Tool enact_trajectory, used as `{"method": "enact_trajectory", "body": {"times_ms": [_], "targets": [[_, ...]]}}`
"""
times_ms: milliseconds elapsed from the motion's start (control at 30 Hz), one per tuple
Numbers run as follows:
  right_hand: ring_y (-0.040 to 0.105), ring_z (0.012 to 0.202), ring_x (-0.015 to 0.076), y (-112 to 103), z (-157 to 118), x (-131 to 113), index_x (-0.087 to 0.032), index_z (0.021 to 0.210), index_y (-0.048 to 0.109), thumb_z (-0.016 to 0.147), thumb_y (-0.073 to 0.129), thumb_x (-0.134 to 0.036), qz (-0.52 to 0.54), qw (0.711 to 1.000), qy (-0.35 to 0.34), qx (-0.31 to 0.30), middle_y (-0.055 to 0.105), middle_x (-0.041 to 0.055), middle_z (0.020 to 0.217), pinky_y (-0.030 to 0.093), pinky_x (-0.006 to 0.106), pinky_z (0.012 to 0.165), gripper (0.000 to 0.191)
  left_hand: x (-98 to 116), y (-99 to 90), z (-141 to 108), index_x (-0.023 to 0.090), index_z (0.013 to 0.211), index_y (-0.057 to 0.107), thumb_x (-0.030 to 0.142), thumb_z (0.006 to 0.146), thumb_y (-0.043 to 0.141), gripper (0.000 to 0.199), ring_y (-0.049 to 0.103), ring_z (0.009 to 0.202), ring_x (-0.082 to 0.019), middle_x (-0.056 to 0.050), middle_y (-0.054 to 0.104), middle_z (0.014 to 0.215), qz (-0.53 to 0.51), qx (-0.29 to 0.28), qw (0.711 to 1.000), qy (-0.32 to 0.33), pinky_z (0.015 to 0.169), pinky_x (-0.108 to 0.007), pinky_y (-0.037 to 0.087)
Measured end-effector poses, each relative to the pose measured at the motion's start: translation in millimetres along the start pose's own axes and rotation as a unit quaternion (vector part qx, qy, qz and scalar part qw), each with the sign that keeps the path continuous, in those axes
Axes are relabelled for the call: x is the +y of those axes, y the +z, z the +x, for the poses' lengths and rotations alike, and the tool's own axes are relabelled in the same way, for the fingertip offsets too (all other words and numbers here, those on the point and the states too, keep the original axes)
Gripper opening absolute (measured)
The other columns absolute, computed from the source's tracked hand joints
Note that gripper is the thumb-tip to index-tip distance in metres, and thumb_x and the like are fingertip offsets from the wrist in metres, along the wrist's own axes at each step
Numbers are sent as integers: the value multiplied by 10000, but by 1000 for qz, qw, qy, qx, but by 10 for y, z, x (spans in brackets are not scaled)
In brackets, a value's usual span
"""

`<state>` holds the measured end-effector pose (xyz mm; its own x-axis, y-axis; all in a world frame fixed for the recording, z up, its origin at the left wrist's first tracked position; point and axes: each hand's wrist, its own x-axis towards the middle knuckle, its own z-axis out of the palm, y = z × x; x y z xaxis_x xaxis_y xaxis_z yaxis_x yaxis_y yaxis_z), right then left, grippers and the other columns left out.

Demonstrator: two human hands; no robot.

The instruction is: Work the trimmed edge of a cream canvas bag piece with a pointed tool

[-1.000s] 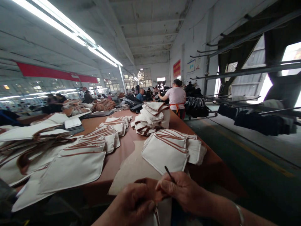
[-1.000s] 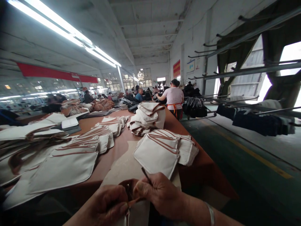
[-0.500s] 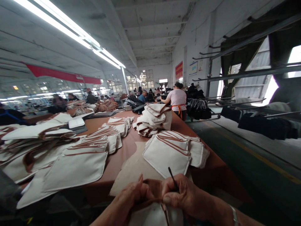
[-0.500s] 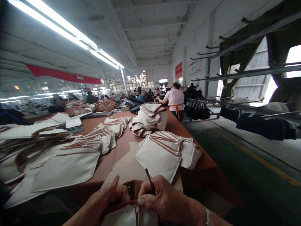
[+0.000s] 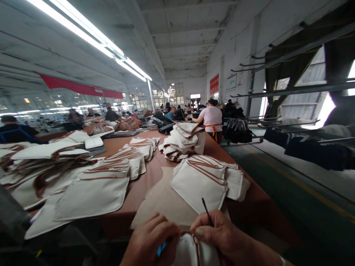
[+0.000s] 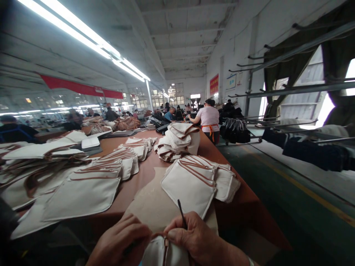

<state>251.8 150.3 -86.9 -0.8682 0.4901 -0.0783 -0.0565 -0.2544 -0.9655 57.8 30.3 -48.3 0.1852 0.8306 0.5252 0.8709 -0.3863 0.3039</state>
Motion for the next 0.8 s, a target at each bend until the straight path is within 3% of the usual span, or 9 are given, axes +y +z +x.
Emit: {"method": "enact_trajectory", "body": {"times_ms": [100, 367, 500, 667, 800], "targets": [[409, 500, 65, 26, -14, 5, -78, 900, 686, 655, 786, -594, 7, 1000, 21, 12, 555, -11, 627, 284, 177, 464, 580, -7, 56, -47, 175, 940, 635, 49, 886, 515, 183, 552, 625, -161, -39, 651, 709, 108, 2, 991, 81, 609, -275, 414], [407, 501, 52, 21, -20, 48, -77, 892, 734, 665, 787, -551, 26, 1000, 15, 0, 576, 6, 653, 284, 183, 475, 529, 52, 128, 15, 184, 811, 604, 71, 898, 447, 213, 535, 492, -159, 4, 608, 593, 263, 40, 949, 170, 528, -304, 408], [409, 532, 58, -23, -18, 118, -92, 897, 746, 713, 761, -509, 10, 1000, 12, -9, 586, 9, 679, 290, 183, 491, 456, 86, 158, 49, 206, 779, 559, 65, 918, 399, 255, 530, 491, -156, 26, 586, 589, 292, 43, 940, 174, 550, -307, 388], [399, 544, 62, -55, -3, 191, -90, 934, 740, 735, 737, -461, 9, 999, 13, -35, 577, 5, 690, 298, 183, 503, 421, 52, 284, 12, 225, 735, 471, 37, 901, 378, 268, 508, 503, -159, 29, 559, 609, 288, 4, 945, 157, 548, -309, 357], [384, 589, 77, -17, -10, 57, -98, 896, 745, 774, 669, -344, -91, 995, -13, -39, 524, -25, 642, 296, 183, 531, 285, 60, 330, -10, 233, 763, 469, 17, 838, 424, 233, 529, 562, -202, 20, 565, 642, 343, -22, 930, 134, 572, -338, 382]]}}
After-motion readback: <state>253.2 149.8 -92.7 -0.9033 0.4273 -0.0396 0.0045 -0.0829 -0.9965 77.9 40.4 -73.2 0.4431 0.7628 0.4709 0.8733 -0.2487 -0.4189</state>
